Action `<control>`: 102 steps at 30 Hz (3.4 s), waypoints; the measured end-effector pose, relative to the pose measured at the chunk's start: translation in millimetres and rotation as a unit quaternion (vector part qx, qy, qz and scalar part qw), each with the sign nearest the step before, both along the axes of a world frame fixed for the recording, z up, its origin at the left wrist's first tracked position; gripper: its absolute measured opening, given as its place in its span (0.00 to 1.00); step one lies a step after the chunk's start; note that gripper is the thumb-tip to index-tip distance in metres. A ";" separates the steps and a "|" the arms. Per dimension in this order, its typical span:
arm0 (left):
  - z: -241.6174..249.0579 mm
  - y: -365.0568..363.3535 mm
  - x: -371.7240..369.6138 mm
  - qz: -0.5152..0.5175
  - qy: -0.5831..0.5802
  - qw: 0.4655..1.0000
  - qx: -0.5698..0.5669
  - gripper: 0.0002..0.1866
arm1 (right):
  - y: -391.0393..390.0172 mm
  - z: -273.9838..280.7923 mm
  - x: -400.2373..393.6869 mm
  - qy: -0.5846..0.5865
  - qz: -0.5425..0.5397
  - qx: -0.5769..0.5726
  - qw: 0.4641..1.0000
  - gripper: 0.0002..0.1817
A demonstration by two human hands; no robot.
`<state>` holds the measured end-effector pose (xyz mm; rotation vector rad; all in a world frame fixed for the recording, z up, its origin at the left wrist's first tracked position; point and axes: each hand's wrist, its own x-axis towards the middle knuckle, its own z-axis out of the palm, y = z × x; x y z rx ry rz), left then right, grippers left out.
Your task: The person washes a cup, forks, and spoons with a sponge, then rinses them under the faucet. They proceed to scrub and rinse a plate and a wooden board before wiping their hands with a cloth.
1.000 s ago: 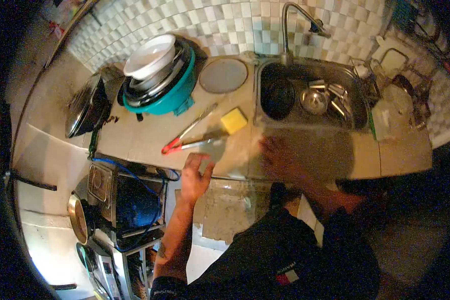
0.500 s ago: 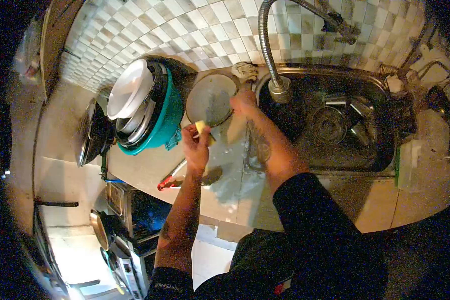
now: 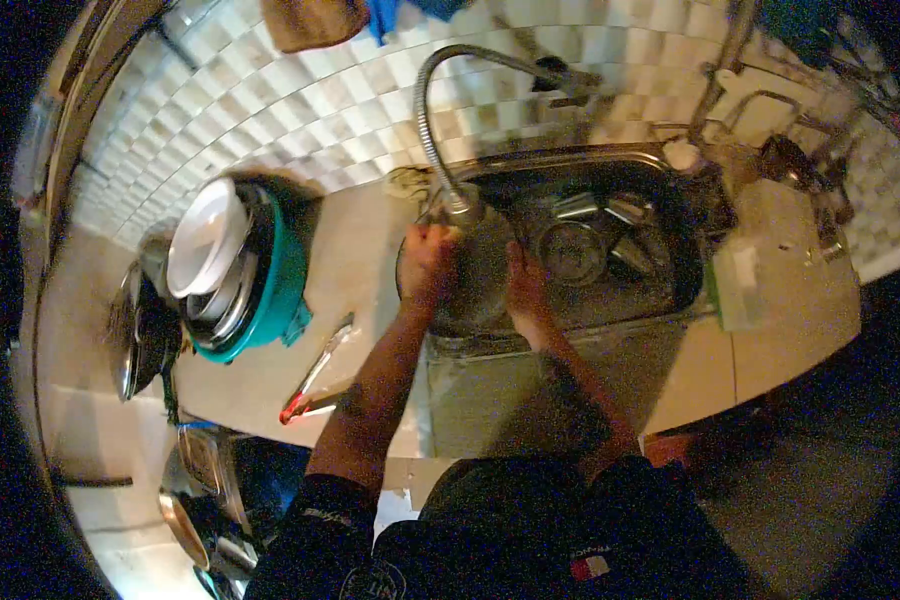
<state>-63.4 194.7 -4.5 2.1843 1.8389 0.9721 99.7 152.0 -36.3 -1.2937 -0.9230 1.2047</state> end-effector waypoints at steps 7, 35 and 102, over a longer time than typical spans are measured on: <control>-41.7 -37.5 36.9 -0.136 -0.004 0.988 -0.068 0.11 | -4.4 -23.9 96.0 -0.319 -0.030 0.051 0.946 0.27; -80.8 -7.2 172.0 -0.397 -0.255 0.880 -0.049 0.28 | 9.1 -7.6 150.0 -0.230 -0.148 0.065 0.960 0.30; -58.6 -17.3 133.9 -0.502 0.107 0.828 -0.225 0.39 | -15.6 10.8 181.3 -0.099 -0.136 -0.025 0.985 0.32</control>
